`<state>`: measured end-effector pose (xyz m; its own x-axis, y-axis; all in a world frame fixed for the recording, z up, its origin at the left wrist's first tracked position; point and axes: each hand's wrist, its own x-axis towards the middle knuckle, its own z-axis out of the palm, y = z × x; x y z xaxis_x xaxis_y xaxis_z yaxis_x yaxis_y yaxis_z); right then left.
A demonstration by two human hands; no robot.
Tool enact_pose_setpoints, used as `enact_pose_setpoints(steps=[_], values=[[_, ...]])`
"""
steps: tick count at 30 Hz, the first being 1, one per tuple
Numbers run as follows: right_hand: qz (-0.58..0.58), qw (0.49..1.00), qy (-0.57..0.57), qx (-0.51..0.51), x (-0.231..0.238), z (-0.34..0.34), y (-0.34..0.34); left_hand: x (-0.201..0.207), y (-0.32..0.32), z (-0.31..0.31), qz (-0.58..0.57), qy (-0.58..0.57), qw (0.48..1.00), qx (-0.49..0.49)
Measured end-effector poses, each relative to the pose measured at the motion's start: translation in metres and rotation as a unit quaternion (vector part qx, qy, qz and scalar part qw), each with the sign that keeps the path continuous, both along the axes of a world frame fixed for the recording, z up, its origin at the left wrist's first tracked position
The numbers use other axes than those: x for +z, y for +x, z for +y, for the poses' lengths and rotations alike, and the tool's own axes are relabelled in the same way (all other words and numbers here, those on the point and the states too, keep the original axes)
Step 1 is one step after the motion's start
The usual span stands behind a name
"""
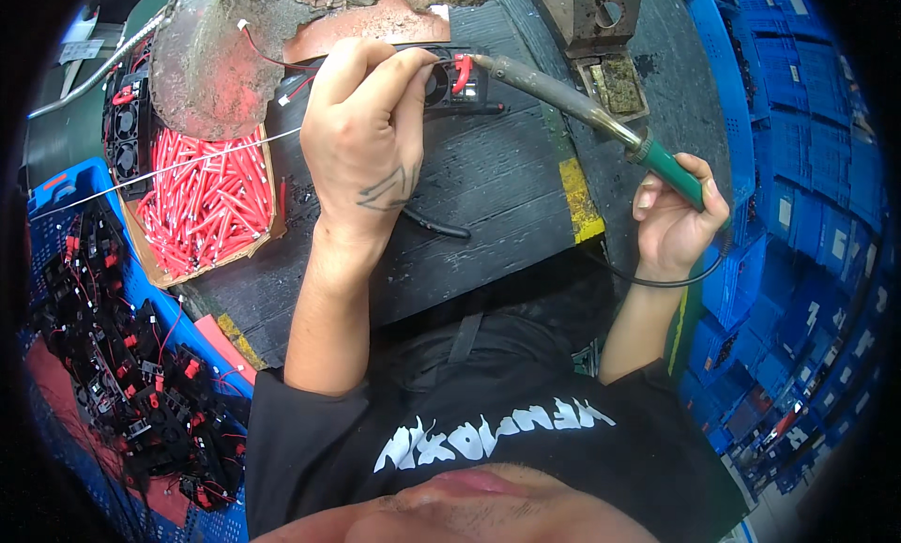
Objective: Soldering wires and components onto small circuit boards and electronic parts at a manufacturing workbench.
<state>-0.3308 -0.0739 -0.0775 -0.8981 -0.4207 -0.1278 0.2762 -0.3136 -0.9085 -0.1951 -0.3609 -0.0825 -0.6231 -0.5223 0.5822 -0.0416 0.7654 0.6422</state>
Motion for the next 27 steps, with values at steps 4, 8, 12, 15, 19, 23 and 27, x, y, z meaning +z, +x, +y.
enact_pose_setpoints(steps=[4, 8, 12, 15, 19, 23, 27], values=[[-0.002, 1.000, -0.002, 0.005, -0.0015, 0.0023, -0.0019, -0.0010, -0.0006, 0.0013, -0.002, -0.004, 1.000, 0.000], [-0.001, 1.000, 0.001, 0.004, -0.0016, 0.0017, -0.0022, 0.0004, 0.0008, 0.0015, -0.021, -0.025, 0.999, 0.000], [0.000, 1.000, 0.005, -0.001, -0.0016, 0.0015, -0.0023, -0.0009, -0.0012, 0.0023, 0.000, -0.019, 1.000, 0.013], [-0.004, 1.000, 0.002, 0.004, -0.0023, 0.0024, -0.0034, -0.0024, -0.0019, 0.0024, 0.001, -0.023, 1.000, 0.012], [-0.003, 1.000, 0.006, -0.005, -0.0013, 0.0014, -0.0028, -0.0023, -0.0021, 0.0045, -0.003, -0.023, 0.999, 0.021], [-0.001, 1.000, 0.002, 0.001, -0.0015, 0.0007, -0.0029, -0.0025, -0.0016, 0.0039, 0.001, -0.021, 1.000, 0.019], [-0.002, 1.000, 0.001, 0.004, -0.0008, 0.0011, -0.0032, -0.0008, 0.0000, 0.0010, 0.016, -0.023, 1.000, 0.011]])
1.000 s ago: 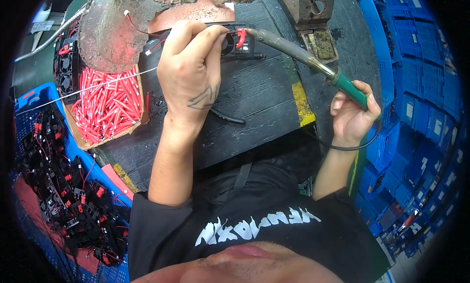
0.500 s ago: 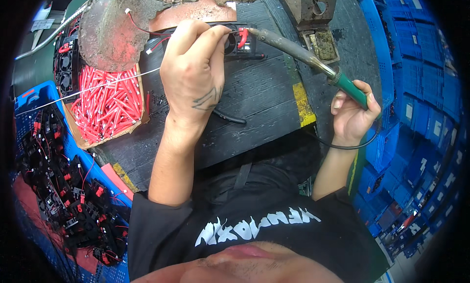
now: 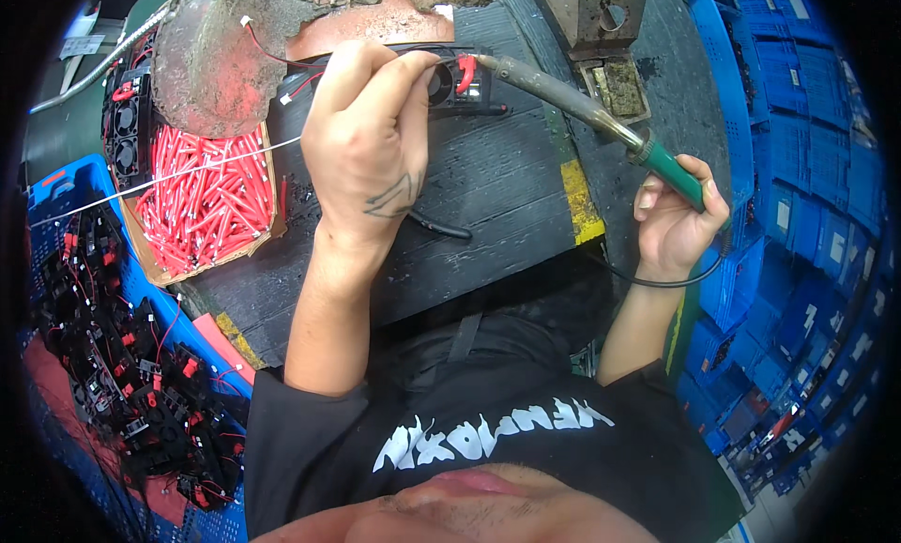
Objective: Soldering wires and components onto small circuit boards and electronic parts at a manufacturing workbench.
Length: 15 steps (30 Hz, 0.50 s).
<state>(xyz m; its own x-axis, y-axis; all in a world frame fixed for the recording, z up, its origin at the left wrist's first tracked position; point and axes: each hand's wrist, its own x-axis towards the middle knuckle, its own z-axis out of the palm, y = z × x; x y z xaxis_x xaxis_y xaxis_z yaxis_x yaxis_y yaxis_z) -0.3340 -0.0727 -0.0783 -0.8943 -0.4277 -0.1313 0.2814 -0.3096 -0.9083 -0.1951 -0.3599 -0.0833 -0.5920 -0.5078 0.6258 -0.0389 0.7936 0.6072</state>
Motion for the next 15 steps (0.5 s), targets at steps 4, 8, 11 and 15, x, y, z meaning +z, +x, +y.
enact_pose_setpoints(steps=[4, 8, 11, 15], values=[[0.000, 1.000, 0.006, -0.005, 0.0016, -0.0005, 0.0005, 0.0029, 0.0028, -0.0025, -0.005, 0.028, 1.000, -0.005], [0.003, 1.000, 0.003, 0.000, 0.0018, -0.0011, 0.0000, 0.0026, 0.0019, -0.0019, -0.013, 0.027, 0.999, -0.013], [0.003, 1.000, -0.001, 0.002, 0.0015, -0.0006, -0.0001, 0.0015, 0.0009, -0.0008, -0.011, 0.026, 1.000, -0.012], [0.009, 1.000, 0.000, 0.002, 0.0008, -0.0017, 0.0002, 0.0003, -0.0004, -0.0007, -0.008, 0.021, 1.000, -0.007]])
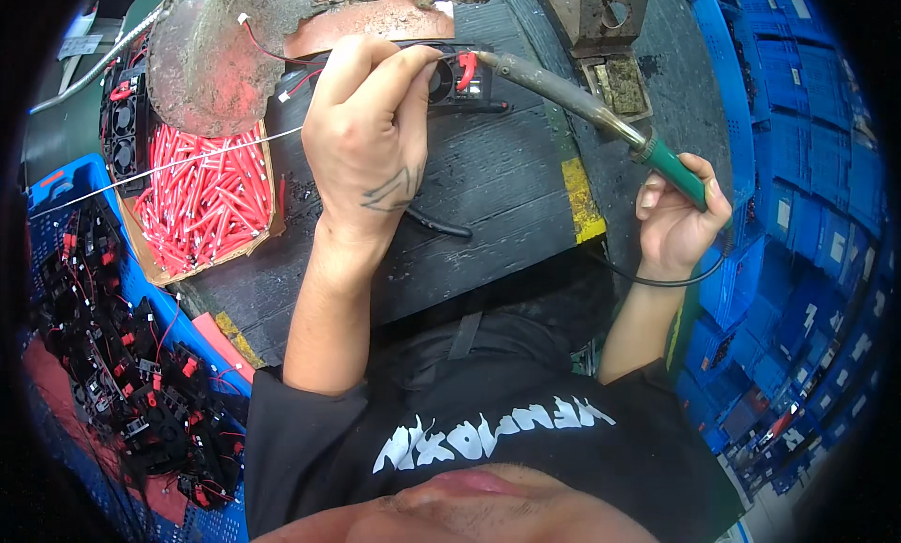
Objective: Soldering wires and components onto small circuit boards and electronic parts at a manufacturing workbench.
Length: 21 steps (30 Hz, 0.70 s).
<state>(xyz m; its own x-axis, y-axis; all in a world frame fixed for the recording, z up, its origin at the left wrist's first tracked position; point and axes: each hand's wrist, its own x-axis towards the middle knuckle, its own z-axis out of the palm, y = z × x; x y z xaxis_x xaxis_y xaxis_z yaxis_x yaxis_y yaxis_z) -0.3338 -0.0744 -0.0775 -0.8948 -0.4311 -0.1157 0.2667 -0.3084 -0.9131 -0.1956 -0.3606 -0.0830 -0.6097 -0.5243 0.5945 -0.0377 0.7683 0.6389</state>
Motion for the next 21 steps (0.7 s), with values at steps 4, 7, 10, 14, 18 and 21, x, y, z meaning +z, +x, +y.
enact_pose_setpoints(steps=[4, 7, 10, 14, 18, 21], values=[[0.001, 1.000, -0.007, 0.008, -0.0002, 0.0002, -0.0008, 0.0004, 0.0008, 0.0003, -0.007, -0.001, 1.000, 0.003], [0.003, 1.000, -0.001, -0.003, 0.0000, 0.0005, -0.0005, -0.0007, 0.0004, 0.0006, -0.004, 0.000, 1.000, 0.003], [0.001, 1.000, -0.008, 0.008, -0.0001, 0.0006, -0.0007, -0.0017, 0.0004, 0.0010, -0.013, -0.006, 1.000, 0.008], [-0.001, 1.000, -0.003, 0.001, 0.0000, 0.0010, -0.0006, -0.0033, -0.0013, 0.0028, -0.005, -0.011, 1.000, 0.015], [-0.003, 1.000, 0.004, -0.004, 0.0010, 0.0012, -0.0004, -0.0009, -0.0004, 0.0012, -0.001, -0.001, 1.000, 0.008], [-0.004, 1.000, -0.004, 0.010, 0.0005, 0.0009, -0.0014, -0.0020, 0.0004, 0.0004, -0.005, -0.001, 1.000, 0.006]])
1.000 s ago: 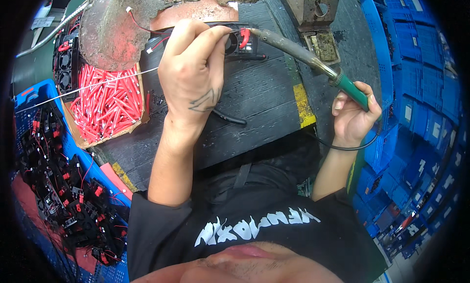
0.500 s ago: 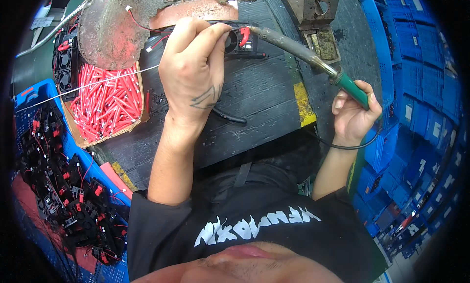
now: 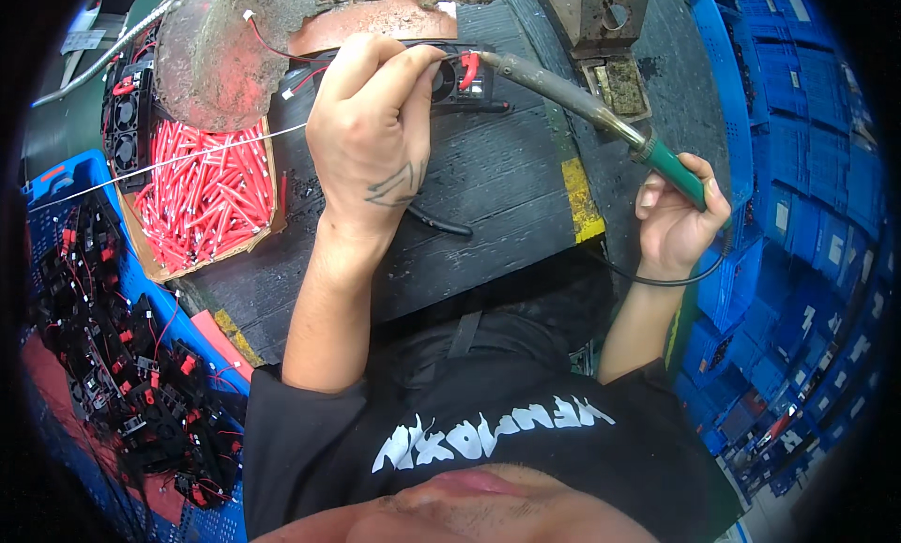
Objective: Soldering wires and components onto small circuit boards and electronic parts at a manufacturing workbench.
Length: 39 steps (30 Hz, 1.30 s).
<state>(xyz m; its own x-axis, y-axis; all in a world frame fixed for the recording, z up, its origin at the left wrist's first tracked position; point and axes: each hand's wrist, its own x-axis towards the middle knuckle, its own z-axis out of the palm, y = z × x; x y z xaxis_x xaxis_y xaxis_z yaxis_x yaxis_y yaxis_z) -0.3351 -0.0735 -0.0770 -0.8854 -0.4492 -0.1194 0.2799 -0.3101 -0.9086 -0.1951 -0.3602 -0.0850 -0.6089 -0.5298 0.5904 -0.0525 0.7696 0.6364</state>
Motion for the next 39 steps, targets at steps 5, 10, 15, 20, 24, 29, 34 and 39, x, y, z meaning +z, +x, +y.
enact_pose_setpoints(steps=[5, 10, 15, 20, 24, 29, 34, 39], values=[[0.003, 1.000, 0.002, -0.006, 0.0006, -0.0006, 0.0001, 0.0009, -0.0003, 0.0008, -0.009, -0.005, 1.000, 0.003], [0.000, 1.000, 0.004, -0.011, 0.0005, -0.0017, 0.0011, 0.0004, -0.0014, 0.0026, -0.007, -0.010, 1.000, 0.007], [0.003, 1.000, 0.008, -0.014, 0.0006, -0.0010, 0.0004, -0.0023, -0.0029, 0.0046, -0.001, -0.014, 1.000, 0.012], [0.003, 1.000, 0.011, -0.009, 0.0003, -0.0004, -0.0001, -0.0022, -0.0029, 0.0050, 0.004, -0.018, 1.000, 0.011], [0.010, 1.000, -0.008, 0.007, 0.0021, -0.0035, 0.0012, -0.0038, -0.0040, 0.0062, 0.008, -0.020, 1.000, 0.017], [0.010, 1.000, -0.007, 0.002, 0.0018, -0.0033, 0.0015, -0.0045, -0.0052, 0.0063, 0.013, -0.025, 0.999, 0.018], [0.007, 1.000, -0.013, 0.006, 0.0029, -0.0039, 0.0013, -0.0038, -0.0045, 0.0064, 0.008, -0.035, 0.999, 0.016], [0.008, 1.000, -0.009, -0.006, 0.0023, -0.0054, 0.0037, -0.0041, -0.0059, 0.0070, 0.009, -0.046, 0.999, 0.027]])
